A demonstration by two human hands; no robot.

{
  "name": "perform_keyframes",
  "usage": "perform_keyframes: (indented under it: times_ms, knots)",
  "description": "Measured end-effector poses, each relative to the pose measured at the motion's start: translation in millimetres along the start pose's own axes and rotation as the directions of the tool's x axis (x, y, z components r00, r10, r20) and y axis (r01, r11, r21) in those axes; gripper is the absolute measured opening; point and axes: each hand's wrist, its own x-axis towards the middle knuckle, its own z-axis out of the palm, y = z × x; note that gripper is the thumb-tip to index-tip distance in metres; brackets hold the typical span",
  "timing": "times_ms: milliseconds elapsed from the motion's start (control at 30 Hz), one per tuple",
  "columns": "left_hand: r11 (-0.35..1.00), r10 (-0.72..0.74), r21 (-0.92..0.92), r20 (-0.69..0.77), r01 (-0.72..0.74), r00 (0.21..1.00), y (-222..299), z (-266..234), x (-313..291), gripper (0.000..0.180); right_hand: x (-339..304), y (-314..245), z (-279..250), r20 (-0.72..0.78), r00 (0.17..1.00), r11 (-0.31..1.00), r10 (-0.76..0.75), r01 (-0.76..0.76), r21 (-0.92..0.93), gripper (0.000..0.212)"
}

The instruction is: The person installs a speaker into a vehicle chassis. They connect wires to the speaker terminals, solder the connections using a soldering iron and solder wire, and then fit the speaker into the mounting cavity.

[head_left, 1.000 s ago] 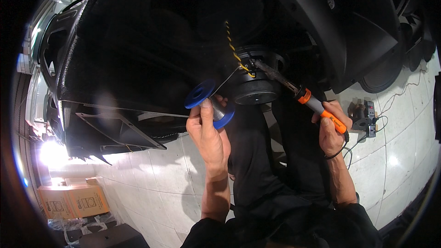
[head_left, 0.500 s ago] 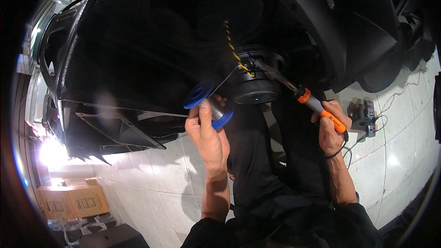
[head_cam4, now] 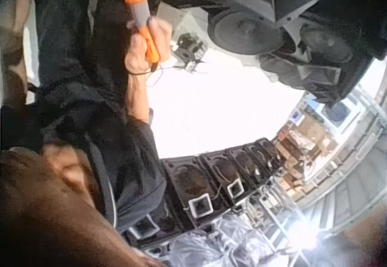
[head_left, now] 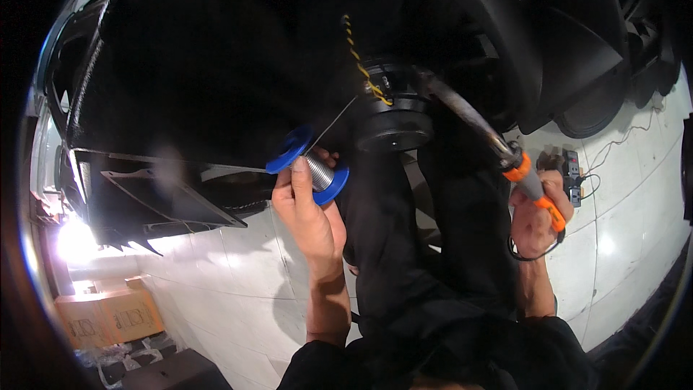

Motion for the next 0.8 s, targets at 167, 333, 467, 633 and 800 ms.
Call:
perform_keyframes:
  times_ms: [167, 333, 467, 633, 800]
  knots:
    - [1.0, -0.004, -0.005, -0.011, 0.004, 1.0, 0, -4, -6, 0.042, -3, -19, -4, -0.092, 0.995, 0.995, -0.046, 0.037, -0.098, 0.048]
    - [0.999, -0.022, -0.03, -0.064, 0.02, 0.998, -2, 0, -6, 0.04, 8, -30, -4, -0.135, 0.991, 0.986, -0.024, 0.002, -0.165, 0.046]
    - [0.99, -0.013, -0.142, -0.091, 0.0, 0.996, -1, 7, -6, 0.027, 28, -40, 3, -0.083, 0.997, 0.946, 0.003, -0.03, -0.322, 0.043]
    - [0.991, -0.037, -0.134, -0.114, 0.022, 0.993, -5, 7, -2, 0.027, 60, -61, 11, 0.073, 0.997, 0.889, 0.033, 0.004, -0.459, 0.041]
    - [0.992, -0.059, -0.119, -0.123, 0.044, 0.991, -6, 5, 1, 0.028, 86, -83, 6, 0.087, 0.995, 0.871, 0.054, -0.004, -0.491, 0.04]
